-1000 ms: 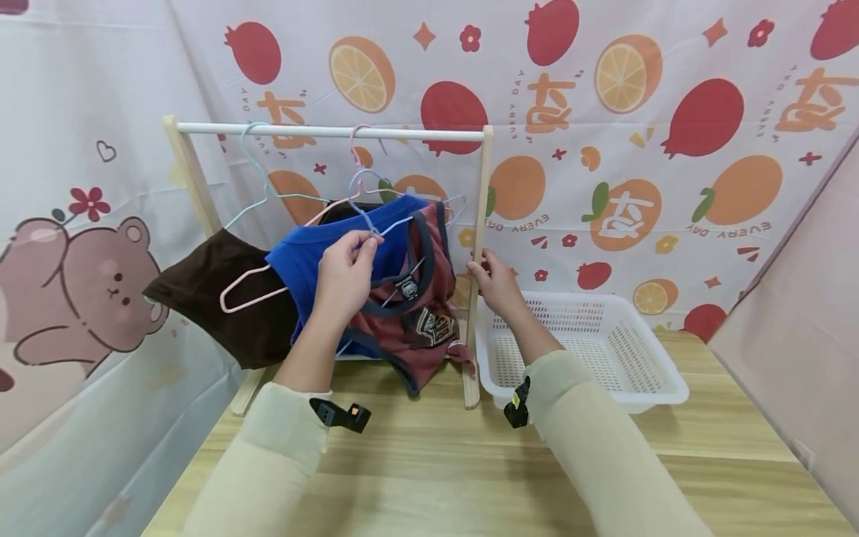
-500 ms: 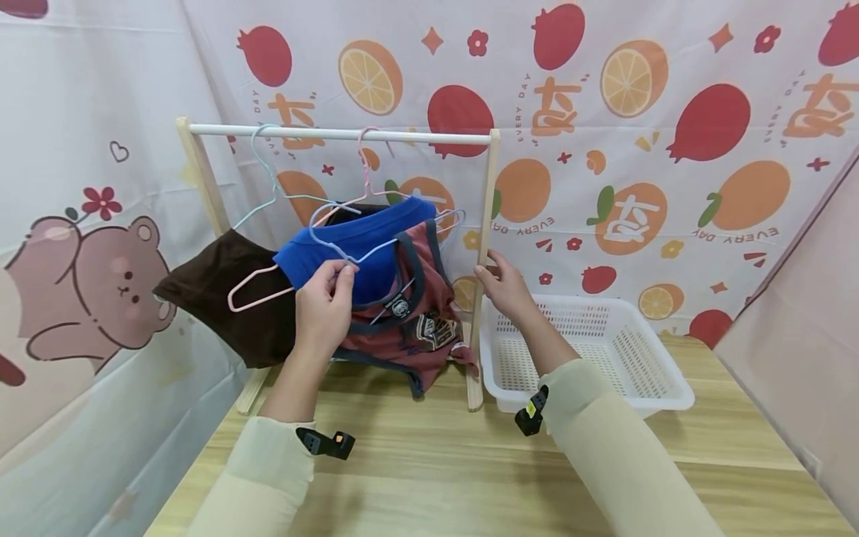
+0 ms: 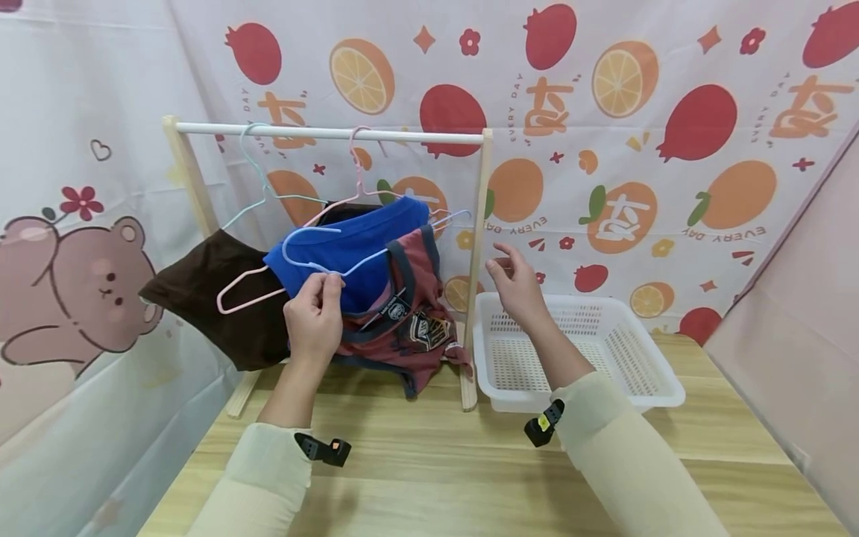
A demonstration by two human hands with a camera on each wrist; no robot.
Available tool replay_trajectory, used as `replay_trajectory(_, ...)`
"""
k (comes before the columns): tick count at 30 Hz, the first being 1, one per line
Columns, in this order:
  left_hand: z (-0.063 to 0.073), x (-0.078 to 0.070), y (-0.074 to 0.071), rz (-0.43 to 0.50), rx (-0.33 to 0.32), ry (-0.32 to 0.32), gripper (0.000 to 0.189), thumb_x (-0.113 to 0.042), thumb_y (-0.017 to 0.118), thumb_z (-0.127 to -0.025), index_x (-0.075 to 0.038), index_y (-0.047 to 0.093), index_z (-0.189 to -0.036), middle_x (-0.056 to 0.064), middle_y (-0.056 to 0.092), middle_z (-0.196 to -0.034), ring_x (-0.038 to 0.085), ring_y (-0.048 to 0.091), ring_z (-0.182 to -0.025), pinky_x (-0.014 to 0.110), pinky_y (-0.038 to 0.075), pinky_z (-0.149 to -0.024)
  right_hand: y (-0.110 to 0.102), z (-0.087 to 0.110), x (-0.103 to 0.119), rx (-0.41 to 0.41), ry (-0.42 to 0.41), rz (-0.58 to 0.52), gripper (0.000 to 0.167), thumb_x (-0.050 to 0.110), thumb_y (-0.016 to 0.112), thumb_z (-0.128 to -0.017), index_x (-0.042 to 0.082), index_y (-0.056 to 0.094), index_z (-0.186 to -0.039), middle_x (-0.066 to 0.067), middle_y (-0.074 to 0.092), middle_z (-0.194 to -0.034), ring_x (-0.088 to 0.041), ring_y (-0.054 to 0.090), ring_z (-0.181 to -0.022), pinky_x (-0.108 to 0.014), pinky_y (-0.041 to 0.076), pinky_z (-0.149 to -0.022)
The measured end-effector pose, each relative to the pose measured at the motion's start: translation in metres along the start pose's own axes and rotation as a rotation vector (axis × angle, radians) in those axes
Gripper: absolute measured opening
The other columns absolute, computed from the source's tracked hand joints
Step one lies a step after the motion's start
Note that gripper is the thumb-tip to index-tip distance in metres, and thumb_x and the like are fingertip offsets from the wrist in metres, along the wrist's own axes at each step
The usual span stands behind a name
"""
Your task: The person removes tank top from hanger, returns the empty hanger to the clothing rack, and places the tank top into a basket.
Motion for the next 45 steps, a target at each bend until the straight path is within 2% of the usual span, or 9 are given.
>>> replay_trajectory(6,0.001,-0.010,0.000,0.032,-0.020,0.068,0.021,-0.007,0.059,-0.095,0.002,0.065,-0.077,0.006,0.045,-0.055,-0.006,0.031,-0.050,0.015,0.024,-0.049,-0.007,0.013,0.018,-0.085,-0.128,-0.012,0.040,0.030,0.055,-0.101,0.017,0.050,-0.139,-0.010,0.063,-0.117,-0.022,0.060,-0.108,-0.043,0.049,-0.099)
replay_trajectory(10,0.001,-0.015,0.001,0.070,0.000,0.072,0.021,-0.006,0.060,-0.094,0.003,0.064,-0.076,0.005,0.045,-0.055,-0.006,0.033,-0.051,0.014,0.025,-0.049,-0.008,0.023,0.031,-0.126,-0.235,0.013,0.039,0.027,0.056,-0.101,0.013,0.052,-0.137,-0.011,0.062,-0.119,-0.021,0.060,-0.109,-0.044,0.050,-0.098)
replay_trajectory(14,0.000,-0.021,0.005,0.098,0.059,0.083,0.022,-0.011,0.063,-0.094,-0.001,0.063,-0.074,-0.001,0.042,-0.056,-0.001,0.034,-0.050,0.016,0.026,-0.049,-0.008,0.033,0.043,-0.177,-0.356,0.077,0.038,0.024,0.057,-0.100,0.010,0.053,-0.135,-0.012,0.056,-0.121,-0.021,0.057,-0.109,-0.041,0.052,-0.091)
replay_trajectory(19,-0.003,-0.035,0.011,0.106,0.158,0.159,0.023,-0.013,0.065,-0.094,-0.007,0.061,-0.072,-0.004,0.038,-0.055,0.002,0.033,-0.049,0.020,0.024,-0.048,-0.010,0.048,0.058,-0.278,-0.535,0.194,0.038,0.019,0.064,-0.096,0.007,0.055,-0.132,-0.013,0.050,-0.130,-0.024,0.050,-0.113,-0.036,0.050,-0.086)
replay_trajectory(23,-0.007,-0.048,0.016,0.062,0.238,0.206,0.021,-0.014,0.065,-0.094,-0.008,0.063,-0.074,-0.004,0.038,-0.054,0.004,0.034,-0.048,0.020,0.023,-0.048,-0.010,0.061,0.071,-0.353,-0.694,0.328,0.041,0.020,0.070,-0.091,0.009,0.058,-0.128,-0.016,0.048,-0.135,-0.030,0.046,-0.120,-0.042,0.047,-0.092)
replay_trajectory(28,-0.009,-0.056,0.027,-0.044,0.324,0.229,0.017,-0.019,0.066,-0.094,-0.010,0.067,-0.079,-0.004,0.042,-0.055,0.008,0.039,-0.050,0.023,0.027,-0.048,0.000,0.072,0.080,-0.310,-0.844,0.457,0.046,0.030,0.071,-0.091,0.010,0.059,-0.130,-0.018,0.050,-0.136,-0.034,0.045,-0.127,-0.047,0.045,-0.099)
replay_trajectory(35,-0.005,-0.058,0.047,-0.152,0.432,0.232,0.020,-0.028,0.062,-0.096,-0.015,0.070,-0.085,-0.003,0.051,-0.057,0.010,0.045,-0.052,0.028,0.033,-0.050,0.019,0.075,0.076,-0.210,-0.890,0.605,0.048,0.040,0.064,-0.094,0.012,0.060,-0.133,-0.014,0.059,-0.130,-0.028,0.055,-0.120,-0.056,0.041,-0.102)
replay_trajectory(40,0.001,-0.058,0.058,-0.221,0.493,0.249,0.022,-0.032,0.060,-0.098,-0.017,0.070,-0.085,-0.003,0.055,-0.061,0.012,0.049,-0.054,0.029,0.037,-0.051,0.027,0.076,0.066,-0.160,-0.876,0.648,0.042,0.034,0.061,-0.098,0.015,0.060,-0.135,-0.006,0.068,-0.111,-0.023,0.063,-0.098,-0.042,0.051,-0.084)
replay_trajectory(45,0.006,-0.059,0.062,-0.264,0.526,0.267,0.023,-0.033,0.060,-0.098,-0.016,0.069,-0.087,0.000,0.065,-0.070,0.016,0.058,-0.061,0.033,0.045,-0.055,0.033,0.074,0.059,-0.135,-0.876,0.637,0.028,0.025,0.059,-0.099,0.011,0.067,-0.122,-0.004,0.069,-0.086,-0.021,0.053,-0.072,-0.033,0.042,-0.065)
Point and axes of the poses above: each hand's wrist, its own z-axis away from the middle knuckle, its own y-axis out of the palm, x = y × z, the point moved 7 cm from there along -z, towards the middle knuckle
